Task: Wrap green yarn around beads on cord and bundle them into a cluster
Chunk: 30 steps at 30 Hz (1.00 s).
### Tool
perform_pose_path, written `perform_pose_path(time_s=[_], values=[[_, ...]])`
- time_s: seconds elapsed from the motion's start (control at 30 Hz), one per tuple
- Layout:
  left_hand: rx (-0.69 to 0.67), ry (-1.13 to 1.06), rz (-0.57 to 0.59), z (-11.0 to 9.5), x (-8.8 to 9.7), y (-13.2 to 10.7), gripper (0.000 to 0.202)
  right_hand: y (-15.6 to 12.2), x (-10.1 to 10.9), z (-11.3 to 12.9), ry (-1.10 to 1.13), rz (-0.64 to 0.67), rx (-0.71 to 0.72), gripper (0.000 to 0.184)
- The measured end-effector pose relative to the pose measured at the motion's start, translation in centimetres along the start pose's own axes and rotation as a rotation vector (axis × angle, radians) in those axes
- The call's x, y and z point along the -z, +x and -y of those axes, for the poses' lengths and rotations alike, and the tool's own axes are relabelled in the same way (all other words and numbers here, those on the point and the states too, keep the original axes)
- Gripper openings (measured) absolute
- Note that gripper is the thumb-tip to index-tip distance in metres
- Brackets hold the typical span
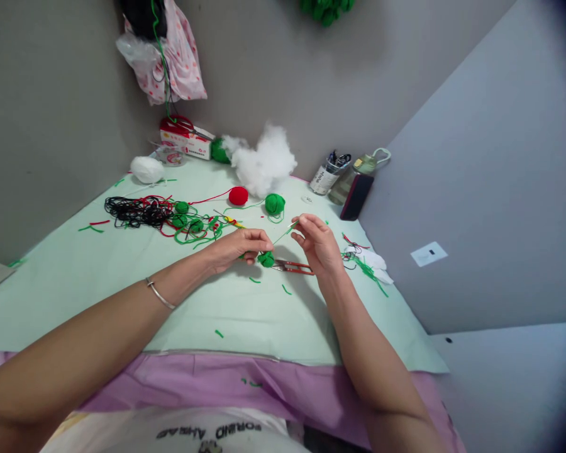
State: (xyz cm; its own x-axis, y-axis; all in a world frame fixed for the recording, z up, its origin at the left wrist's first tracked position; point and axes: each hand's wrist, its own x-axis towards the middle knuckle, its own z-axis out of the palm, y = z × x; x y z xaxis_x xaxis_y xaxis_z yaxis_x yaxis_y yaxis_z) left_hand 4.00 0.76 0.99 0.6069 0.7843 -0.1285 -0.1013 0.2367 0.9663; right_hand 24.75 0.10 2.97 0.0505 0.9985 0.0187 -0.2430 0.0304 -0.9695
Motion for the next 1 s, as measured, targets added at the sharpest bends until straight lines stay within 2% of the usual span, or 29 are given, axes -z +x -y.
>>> perform_pose_path(time_s=[0.07, 0.17, 0.23, 0.37, 0.5, 0.67, 0.77, 1.0], values=[[-0.004, 0.005, 0.013, 0.2, 0.0, 0.1, 0.026, -0.2, -0.1, 0.3, 0.056, 0.045, -0.047, 0.030], [-0.010, 0.033, 0.040, 0.4, 0.1, 0.1, 0.024, -0.6, -0.6, 0.5, 0.081, 0.180, -0.127, 0.035], [-0.006, 0.047, 0.063, 0.4, 0.1, 0.1, 0.023, -0.7, -0.8, 0.5, 0.071, 0.224, -0.117, 0.033], [-0.005, 0.032, 0.107, -0.1, -0.3, 0.0, 0.020, -0.4, -0.7, 0.6, 0.041, 0.185, -0.031, 0.033], [0.022, 0.038, 0.122, -0.3, -0.4, -0.2, 0.020, 0.0, -0.4, 0.7, 0.044, 0.120, -0.008, 0.036], [0.028, 0.032, 0.153, 0.2, -0.4, -0.2, 0.020, 0.2, -0.3, 0.6, 0.074, 0.109, -0.029, 0.038], [0.026, -0.013, 0.118, 0.6, -0.4, -0.1, 0.022, 0.3, -0.1, 0.4, 0.088, 0.110, -0.046, 0.034], [-0.033, -0.212, 0.107, 0.3, 0.2, -0.1, 0.046, 0.3, 0.1, 0.4, 0.118, 0.048, -0.067, 0.031]])
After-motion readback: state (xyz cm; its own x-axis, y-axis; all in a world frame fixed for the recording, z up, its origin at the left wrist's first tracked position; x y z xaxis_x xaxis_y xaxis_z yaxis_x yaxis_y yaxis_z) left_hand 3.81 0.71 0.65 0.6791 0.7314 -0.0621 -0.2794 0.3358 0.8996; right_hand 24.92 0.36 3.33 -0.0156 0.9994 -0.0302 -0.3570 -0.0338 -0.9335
